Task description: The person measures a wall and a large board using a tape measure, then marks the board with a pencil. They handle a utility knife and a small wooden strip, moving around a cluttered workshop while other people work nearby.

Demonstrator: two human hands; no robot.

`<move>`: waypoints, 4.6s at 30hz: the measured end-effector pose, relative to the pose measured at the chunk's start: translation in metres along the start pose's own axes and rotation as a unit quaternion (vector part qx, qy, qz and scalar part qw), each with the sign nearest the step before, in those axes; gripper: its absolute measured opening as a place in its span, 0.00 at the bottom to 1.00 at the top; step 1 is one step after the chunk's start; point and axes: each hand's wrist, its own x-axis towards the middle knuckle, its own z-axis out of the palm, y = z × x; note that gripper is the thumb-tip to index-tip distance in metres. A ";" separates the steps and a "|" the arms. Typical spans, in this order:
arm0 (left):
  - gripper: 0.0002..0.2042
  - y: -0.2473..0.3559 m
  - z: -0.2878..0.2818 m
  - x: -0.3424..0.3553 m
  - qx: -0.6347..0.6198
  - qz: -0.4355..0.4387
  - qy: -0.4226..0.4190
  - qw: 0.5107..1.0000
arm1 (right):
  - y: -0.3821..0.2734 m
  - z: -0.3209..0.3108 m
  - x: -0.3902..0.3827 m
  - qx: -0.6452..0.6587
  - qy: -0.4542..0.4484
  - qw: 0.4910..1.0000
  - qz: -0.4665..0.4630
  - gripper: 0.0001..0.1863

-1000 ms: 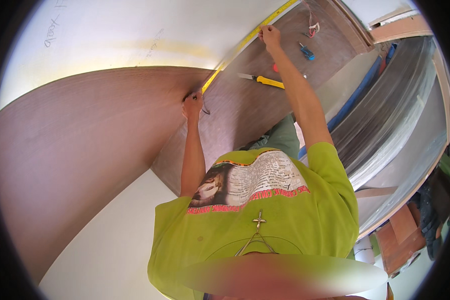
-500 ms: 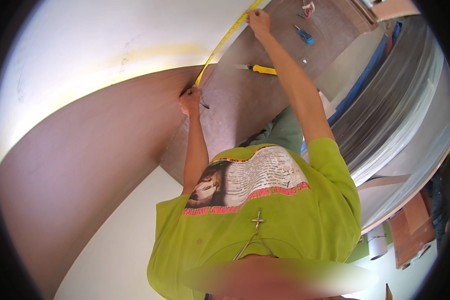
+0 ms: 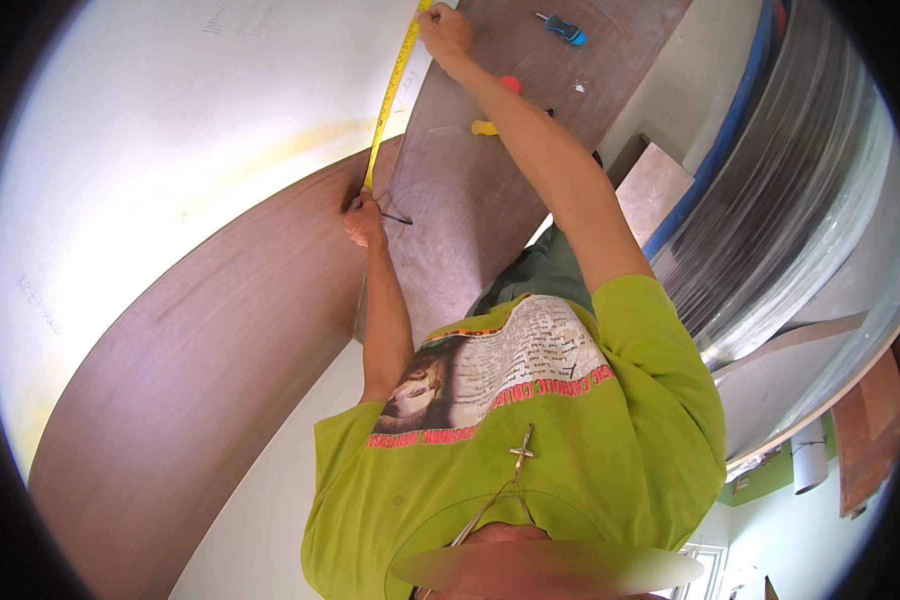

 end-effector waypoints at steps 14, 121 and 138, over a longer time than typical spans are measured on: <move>0.21 -0.002 0.002 0.002 0.000 0.006 -0.007 1.000 | -0.013 -0.007 -0.004 0.047 -0.020 0.998 0.040 0.13; 0.18 -0.053 0.005 -0.010 -0.110 0.211 0.113 0.965 | 0.128 -0.371 -0.074 -0.076 -0.065 0.935 -0.340 0.11; 0.18 -0.064 0.019 -0.015 -0.164 0.215 0.118 0.955 | -0.045 -0.118 0.124 0.317 -0.378 0.870 -0.003 0.23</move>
